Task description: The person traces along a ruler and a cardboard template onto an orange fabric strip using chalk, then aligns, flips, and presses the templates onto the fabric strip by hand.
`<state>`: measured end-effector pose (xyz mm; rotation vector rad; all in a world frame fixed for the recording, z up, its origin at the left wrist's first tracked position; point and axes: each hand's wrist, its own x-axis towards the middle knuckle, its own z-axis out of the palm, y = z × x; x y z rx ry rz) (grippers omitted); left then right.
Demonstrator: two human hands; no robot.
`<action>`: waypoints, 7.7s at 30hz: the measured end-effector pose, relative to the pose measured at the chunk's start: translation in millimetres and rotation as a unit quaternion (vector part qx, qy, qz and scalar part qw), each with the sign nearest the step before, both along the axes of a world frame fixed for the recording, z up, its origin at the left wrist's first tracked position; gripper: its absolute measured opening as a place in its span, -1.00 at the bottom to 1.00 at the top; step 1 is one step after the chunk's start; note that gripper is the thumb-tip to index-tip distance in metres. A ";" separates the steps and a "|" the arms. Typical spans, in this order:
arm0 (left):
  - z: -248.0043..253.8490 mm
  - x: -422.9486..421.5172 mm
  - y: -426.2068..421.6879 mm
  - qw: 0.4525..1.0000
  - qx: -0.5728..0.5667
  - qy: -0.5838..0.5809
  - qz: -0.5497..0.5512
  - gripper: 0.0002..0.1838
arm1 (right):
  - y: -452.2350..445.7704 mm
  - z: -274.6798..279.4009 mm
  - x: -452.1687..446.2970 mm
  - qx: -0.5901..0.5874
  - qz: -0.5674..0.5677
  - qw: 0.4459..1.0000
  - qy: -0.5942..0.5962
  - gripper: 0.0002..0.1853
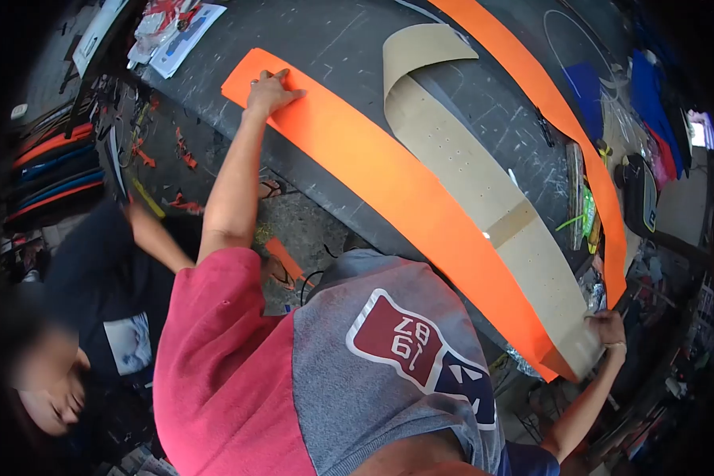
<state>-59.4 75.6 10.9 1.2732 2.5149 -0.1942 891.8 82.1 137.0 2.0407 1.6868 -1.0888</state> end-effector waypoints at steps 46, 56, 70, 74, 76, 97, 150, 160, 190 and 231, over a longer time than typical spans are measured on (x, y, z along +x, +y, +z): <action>27.5 -23.2 -43.0 0.953 0.114 -0.280 -0.028 -0.19 | -81.3 -97.3 -684.5 0.273 0.595 0.748 0.111 -0.78; 32.6 -60.2 -33.0 0.887 0.047 -0.460 -0.002 -0.05 | -62.3 -96.3 -681.3 0.115 0.547 0.792 0.246 -0.42; 36.7 -58.5 -32.2 0.902 0.074 -0.425 0.011 0.05 | -46.6 -133.5 -732.0 0.297 0.453 0.811 0.222 -0.38; 40.2 -59.5 -35.8 0.876 0.101 -0.472 -0.012 0.05 | -38.6 -126.4 -745.1 0.340 0.490 0.787 0.158 -0.42; 35.9 -63.4 -31.2 0.875 0.109 -0.471 -0.043 0.04 | -32.2 -119.5 -758.2 0.231 0.525 0.813 0.101 -0.39; -16.7 -135.7 -27.9 0.972 0.181 -0.138 -0.058 -0.64 | -10.7 -128.1 -741.3 0.258 0.314 0.898 0.168 -0.12; -20.6 -160.9 -9.5 0.870 0.349 -0.266 0.224 -0.68 | 43.9 -123.1 -758.4 0.145 0.305 0.906 0.255 -0.64; -14.4 -157.5 -3.2 0.873 0.371 -0.230 0.216 -0.70 | 44.6 -125.7 -760.4 0.147 0.293 0.906 0.269 -0.60; -14.9 -169.5 -6.9 0.926 0.246 -0.242 0.152 -0.53 | 43.9 -125.4 -785.1 0.213 0.265 0.902 0.267 -0.62; -66.5 -232.3 -8.7 0.892 0.327 -0.302 0.084 -0.65 | -9.4 -101.2 -481.2 0.092 0.189 0.975 0.064 -0.54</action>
